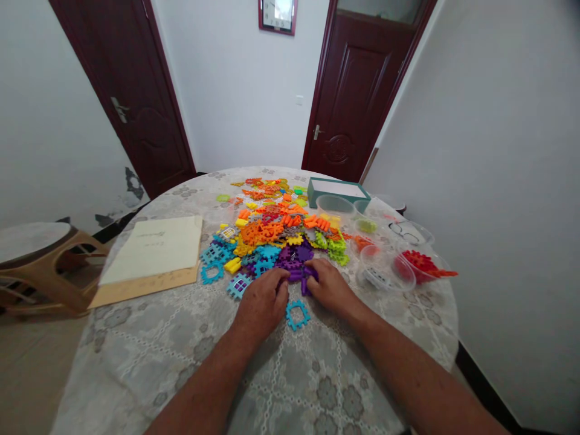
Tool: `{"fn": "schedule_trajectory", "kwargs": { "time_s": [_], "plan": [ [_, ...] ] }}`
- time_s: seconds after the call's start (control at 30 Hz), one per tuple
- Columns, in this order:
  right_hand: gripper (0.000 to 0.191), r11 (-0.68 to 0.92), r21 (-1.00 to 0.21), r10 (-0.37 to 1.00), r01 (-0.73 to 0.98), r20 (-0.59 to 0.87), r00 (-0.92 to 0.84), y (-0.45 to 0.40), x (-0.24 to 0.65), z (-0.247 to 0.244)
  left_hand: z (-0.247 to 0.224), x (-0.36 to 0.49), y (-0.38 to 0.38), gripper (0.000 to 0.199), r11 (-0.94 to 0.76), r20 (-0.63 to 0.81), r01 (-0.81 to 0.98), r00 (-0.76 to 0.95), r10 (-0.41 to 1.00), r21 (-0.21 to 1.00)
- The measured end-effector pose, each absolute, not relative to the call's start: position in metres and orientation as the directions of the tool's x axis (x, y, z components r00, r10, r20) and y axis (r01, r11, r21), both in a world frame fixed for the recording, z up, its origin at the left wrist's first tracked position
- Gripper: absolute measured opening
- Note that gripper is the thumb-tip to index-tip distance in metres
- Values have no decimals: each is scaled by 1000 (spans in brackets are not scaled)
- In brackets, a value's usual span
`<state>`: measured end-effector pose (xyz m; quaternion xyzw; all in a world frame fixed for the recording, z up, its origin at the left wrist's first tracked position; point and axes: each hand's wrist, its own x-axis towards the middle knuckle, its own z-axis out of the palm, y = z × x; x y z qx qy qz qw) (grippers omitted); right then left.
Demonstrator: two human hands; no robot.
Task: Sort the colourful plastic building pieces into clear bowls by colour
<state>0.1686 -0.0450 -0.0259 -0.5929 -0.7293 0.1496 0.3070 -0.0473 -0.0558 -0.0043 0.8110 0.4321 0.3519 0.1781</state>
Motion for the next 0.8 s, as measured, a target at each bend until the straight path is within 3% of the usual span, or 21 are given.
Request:
{"fn": "schedule_trajectory", "kwargs": {
  "time_s": [0.2, 0.33, 0.57, 0.8],
  "plan": [
    [39, 131, -762, 990, 634, 132, -46, -46, 190, -5, -5, -48, -56, 23, -524, 401, 599, 339, 851, 606],
    [35, 216, -685, 975, 696, 116, -188, -55, 183, -1, -4, -48, -55, 23, -498, 385, 614, 319, 866, 613],
    [14, 282, -545, 958, 790, 116, -262, -61, 169, -10, -5, -48, -55, 24, -516, 401, 611, 328, 856, 601],
    [33, 283, -611, 956, 739, 117, -269, -63, 173, -4, -1, -46, -59, 23, -550, 406, 571, 371, 835, 610]
  ]
}}
